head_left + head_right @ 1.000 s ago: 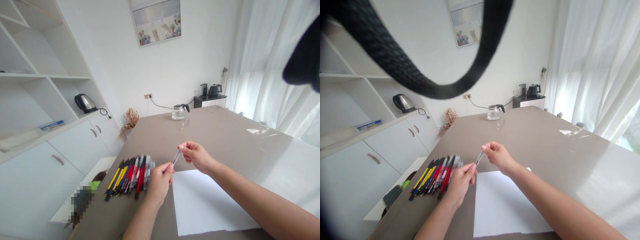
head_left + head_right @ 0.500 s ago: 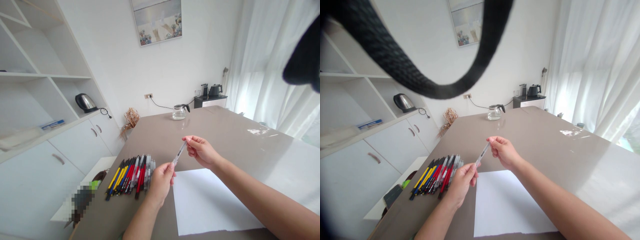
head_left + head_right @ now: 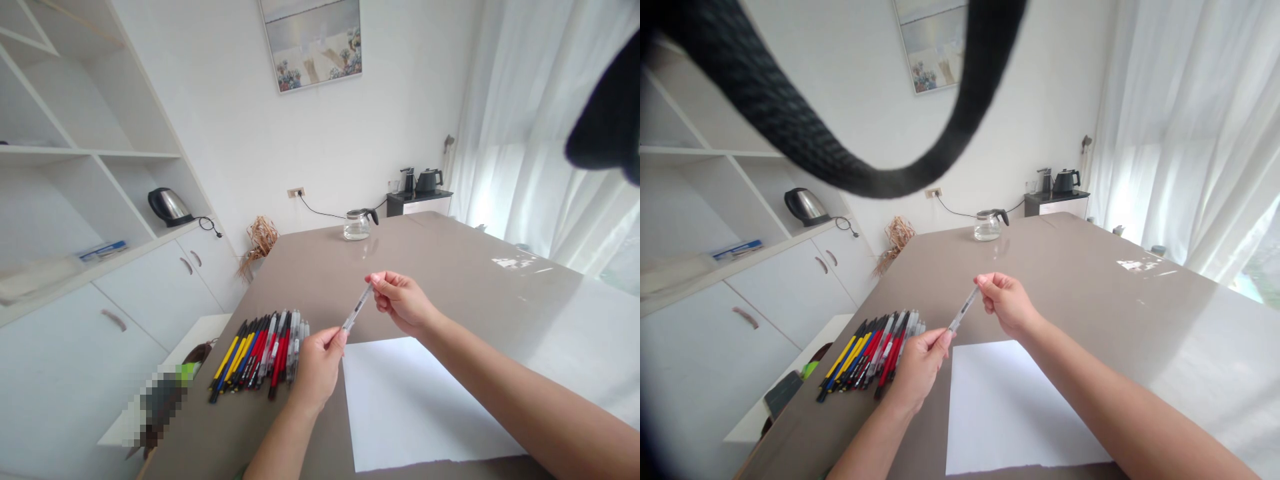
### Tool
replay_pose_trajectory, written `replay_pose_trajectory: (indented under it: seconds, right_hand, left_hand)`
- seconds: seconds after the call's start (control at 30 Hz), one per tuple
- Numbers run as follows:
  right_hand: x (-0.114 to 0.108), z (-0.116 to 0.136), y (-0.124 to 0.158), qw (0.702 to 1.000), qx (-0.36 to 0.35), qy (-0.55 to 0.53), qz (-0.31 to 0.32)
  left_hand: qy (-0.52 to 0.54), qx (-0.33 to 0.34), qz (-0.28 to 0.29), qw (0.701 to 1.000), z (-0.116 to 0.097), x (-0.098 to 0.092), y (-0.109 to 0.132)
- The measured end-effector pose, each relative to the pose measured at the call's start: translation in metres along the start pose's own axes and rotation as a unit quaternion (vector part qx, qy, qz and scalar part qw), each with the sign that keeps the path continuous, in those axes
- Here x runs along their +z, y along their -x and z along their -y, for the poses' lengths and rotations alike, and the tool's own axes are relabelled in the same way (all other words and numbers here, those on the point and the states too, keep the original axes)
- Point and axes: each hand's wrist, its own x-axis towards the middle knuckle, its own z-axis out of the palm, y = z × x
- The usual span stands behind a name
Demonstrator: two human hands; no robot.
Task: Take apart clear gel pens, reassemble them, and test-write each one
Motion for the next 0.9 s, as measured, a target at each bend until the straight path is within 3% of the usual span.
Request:
replay_pose_trajectory:
  seconds: [0.23, 0.33, 0.4, 0.47, 0.53, 0.63, 0.7, 0.73, 0.8, 0.9]
  right_hand:
    - [-0.005, -0.004, -0.003, 0.999, 0.029, -0.001, 0.02]
    - [-0.005, -0.008, -0.003, 0.997, -0.007, 0.071, -0.006]
    - [-0.003, -0.011, -0.001, 0.985, -0.067, 0.154, -0.039]
    - [0.0, -0.015, 0.004, 0.943, -0.159, 0.283, -0.066]
    - [0.002, -0.019, 0.01, 0.86, -0.255, 0.44, -0.04]
    - [0.004, -0.023, 0.016, 0.715, -0.343, 0.603, 0.087]
    - [0.004, -0.024, 0.016, 0.676, -0.36, 0.624, 0.155]
    - [0.002, -0.023, 0.014, 0.681, -0.359, 0.615, 0.172]
    - [-0.002, -0.02, 0.008, 0.733, -0.341, 0.565, 0.162]
    - [-0.01, -0.008, -0.003, 0.876, -0.269, 0.394, 0.064]
  left_hand:
    - [0.076, -0.035, 0.056, 0.995, -0.008, 0.001, 0.002]
    - [0.073, -0.031, 0.045, 0.996, -0.008, 0.001, 0.003]
    - [0.094, -0.032, 0.04, 0.994, -0.007, 0.002, 0.002]
    - [0.12, -0.043, 0.038, 0.991, -0.007, 0.001, 0.002]
    - [0.134, -0.054, 0.038, 0.989, -0.006, 0.001, 0.002]
    - [0.12, -0.035, 0.05, 0.991, -0.005, 0.001, 0.002]
    - [0.104, -0.016, 0.056, 0.993, -0.004, 0.002, 0.002]
    - [0.099, -0.01, 0.055, 0.994, -0.004, 0.002, 0.002]
    - [0.081, -0.001, 0.049, 0.996, -0.004, 0.003, 0.003]
    - [-0.024, 0.045, 0.051, 0.997, -0.008, 0.002, 0.005]
